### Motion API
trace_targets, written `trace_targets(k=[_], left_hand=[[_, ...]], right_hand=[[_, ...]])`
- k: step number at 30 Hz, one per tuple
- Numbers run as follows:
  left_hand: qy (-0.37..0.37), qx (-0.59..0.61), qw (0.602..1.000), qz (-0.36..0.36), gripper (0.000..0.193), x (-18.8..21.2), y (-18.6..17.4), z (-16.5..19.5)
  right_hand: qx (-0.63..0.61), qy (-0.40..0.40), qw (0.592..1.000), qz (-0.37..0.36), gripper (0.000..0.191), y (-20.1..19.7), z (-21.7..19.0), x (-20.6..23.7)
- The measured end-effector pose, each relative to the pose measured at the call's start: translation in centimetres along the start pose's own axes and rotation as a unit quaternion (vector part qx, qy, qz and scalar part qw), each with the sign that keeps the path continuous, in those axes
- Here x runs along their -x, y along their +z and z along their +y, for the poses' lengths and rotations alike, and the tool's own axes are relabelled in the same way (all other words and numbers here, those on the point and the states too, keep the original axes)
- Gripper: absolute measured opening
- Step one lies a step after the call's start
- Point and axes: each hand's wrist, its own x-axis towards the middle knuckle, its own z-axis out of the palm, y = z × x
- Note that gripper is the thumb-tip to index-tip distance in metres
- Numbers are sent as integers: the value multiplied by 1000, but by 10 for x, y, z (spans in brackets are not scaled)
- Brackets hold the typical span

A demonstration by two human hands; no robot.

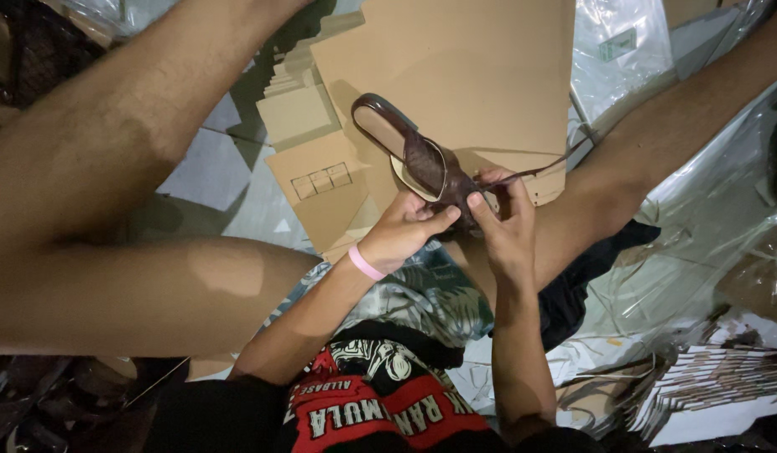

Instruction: The person sits on the floor and assembles brown high-heeled sandals by threading straps through buckles and adjusting them. They handle multiple sandals one at a time, manipulating the straps and buckles with both hands.

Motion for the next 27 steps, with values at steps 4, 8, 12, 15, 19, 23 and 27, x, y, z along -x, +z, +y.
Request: trace_targets(k=[4, 8, 12, 15, 19, 23, 27], left_hand=[[11, -7, 999, -40, 29, 1, -3, -2], [11, 7, 997, -72, 30, 2, -4, -2], [17, 7, 1000, -24, 27, -4, 3, -7], [46, -18, 999, -3, 28, -8, 6, -9], [37, 17, 999, 24, 29, -5, 6, -10], [48, 18, 998, 28, 31, -5, 6, -8], [24, 21, 999, 34, 31, -6, 6, -6]], right_hand=[[-17, 11, 1000, 10, 38, -1, -3, -1], [-20, 2, 1000, -1, 35, -2, 2, -2], [-30, -34, 998, 53, 26, -3, 11, -1], [-10, -67, 995, 74, 17, -7, 15, -5], [35, -93, 987, 126, 15, -3, 17, 0], [-2, -129, 982, 135, 11, 3, 18, 4], [-10, -87, 990, 107, 6, -4, 17, 6]])
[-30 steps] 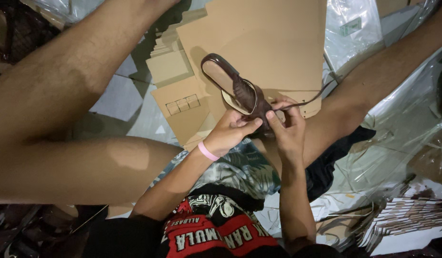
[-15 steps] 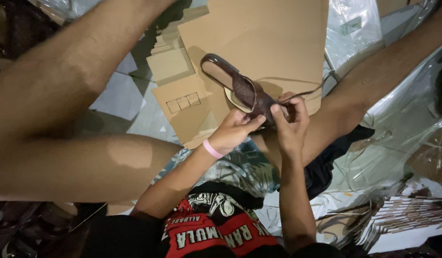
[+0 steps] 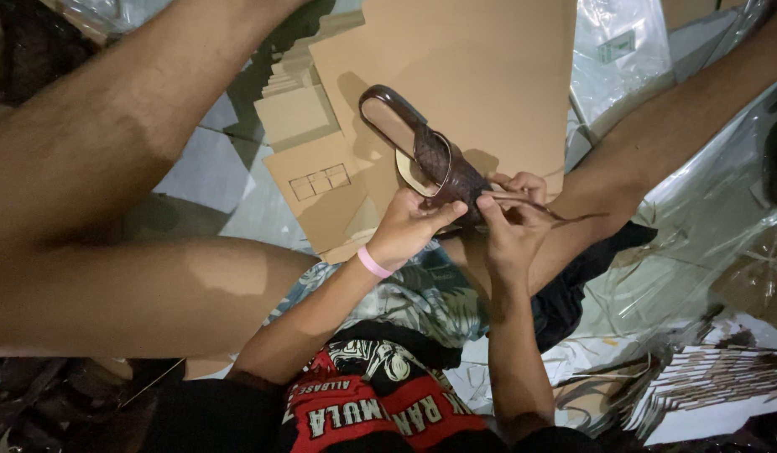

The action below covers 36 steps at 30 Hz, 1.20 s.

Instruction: The person sits on the floor and assembles brown high-heeled sandals by threading straps through buckles and adjusting them. They handle multiple sandals one at a time, manipulating the straps and buckles with both hands.

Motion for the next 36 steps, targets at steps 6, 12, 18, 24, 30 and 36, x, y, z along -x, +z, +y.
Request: trace_targets(k=[6, 12, 18, 24, 30, 36], left_hand=[[17, -68, 997, 18, 26, -1, -2, 1], [17, -42, 999, -1, 28, -2, -3, 7], [42, -156, 985, 62, 23, 6, 14, 18], [276, -438, 851, -80, 65, 35, 33, 63], [169, -680, 709, -78, 63, 36, 45, 129], [423, -725, 526, -138, 51, -23, 28, 159]], right_hand=[[17, -12, 999, -46, 10, -5, 0, -7], [20, -12, 998, -54, 9, 0, -6, -5], [5, 25, 998, -52, 9, 0, 0, -7], [3, 105, 993, -46, 6, 6, 11, -20], [85, 71, 985, -132, 17, 5, -8, -37], [177, -37, 946, -269, 90, 9, -50, -47]])
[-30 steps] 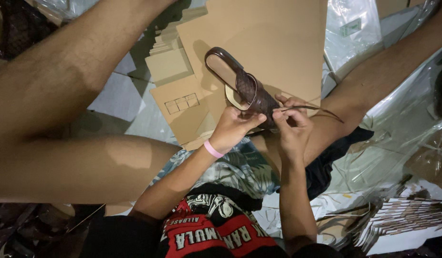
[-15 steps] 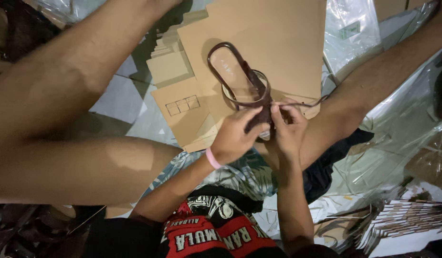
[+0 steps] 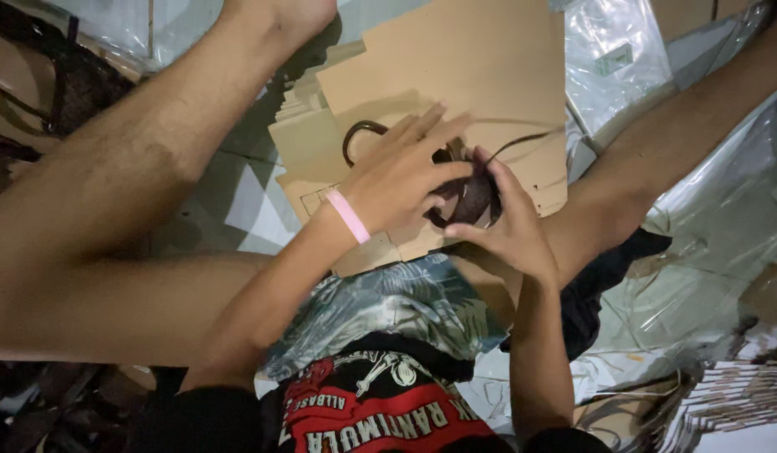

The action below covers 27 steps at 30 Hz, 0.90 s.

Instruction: The person sits on the floor and assembles brown high-heeled sandals by threading straps through buckles and adjusting them. They handle multiple sandals one at a time, manipulating the straps and buckles with both hands.

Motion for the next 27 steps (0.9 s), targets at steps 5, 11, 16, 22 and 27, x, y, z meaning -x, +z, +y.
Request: trace_targets(k=[5, 11, 16, 22, 27], left_hand=[[-126, 82, 981, -123, 33, 20, -2, 12], [-247, 91, 965, -13, 16, 57, -5, 46], [-373, 138, 917, -18, 31, 62, -4, 42], [-271, 151, 950, -25, 26, 59, -2, 36], [-255, 227, 938, 52, 14, 69, 14, 32]], right_hand=[[97, -51, 994, -18, 95, -6, -20, -11], [102, -50, 992, -58, 77, -10, -26, -15], [169, -76, 981, -61, 69, -3, -27, -15], [206, -95, 973, -47, 63, 5, -28, -11], [210, -80, 973, -40, 61, 7, -29, -7]])
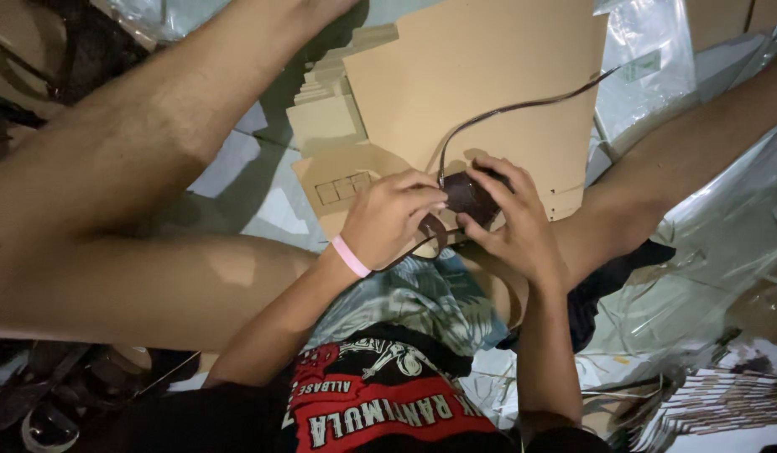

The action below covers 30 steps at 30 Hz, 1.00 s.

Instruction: The person sits on the floor and assembles brown high-heeled sandals by threading straps through buckles and adjusting them. They handle multiple sandals one at a time, manipulating the straps and buckles with both hands.

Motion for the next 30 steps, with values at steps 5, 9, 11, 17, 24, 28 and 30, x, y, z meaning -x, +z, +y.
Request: trace_targets(k=[5, 9, 11, 17, 24, 28, 30], left_hand=[[45, -92, 995, 15, 9, 8, 19, -8], [81, -82, 993, 27, 16, 23, 36, 0], [65, -81, 994, 46, 13, 31, 48, 6], [52, -82, 995, 12, 13, 58, 81, 15], [65, -28, 997, -26, 20, 67, 93, 3], [-17, 92, 995, -39, 13, 67, 98, -11], [-34, 141, 988, -51, 12, 69, 101, -14]], right_hand=[[3, -14, 1000, 14, 62, 2, 1, 7], [40, 12, 998, 44, 63, 7, 2, 24], [45, 10, 998, 46, 65, 6, 4, 36], [-165, 21, 984, -67, 60, -6, 20, 68], [-207, 93, 972, -64, 22, 4, 43, 69], [-229, 102, 968, 0, 9, 11, 46, 65], [-222, 123, 967, 38, 8, 15, 47, 63]])
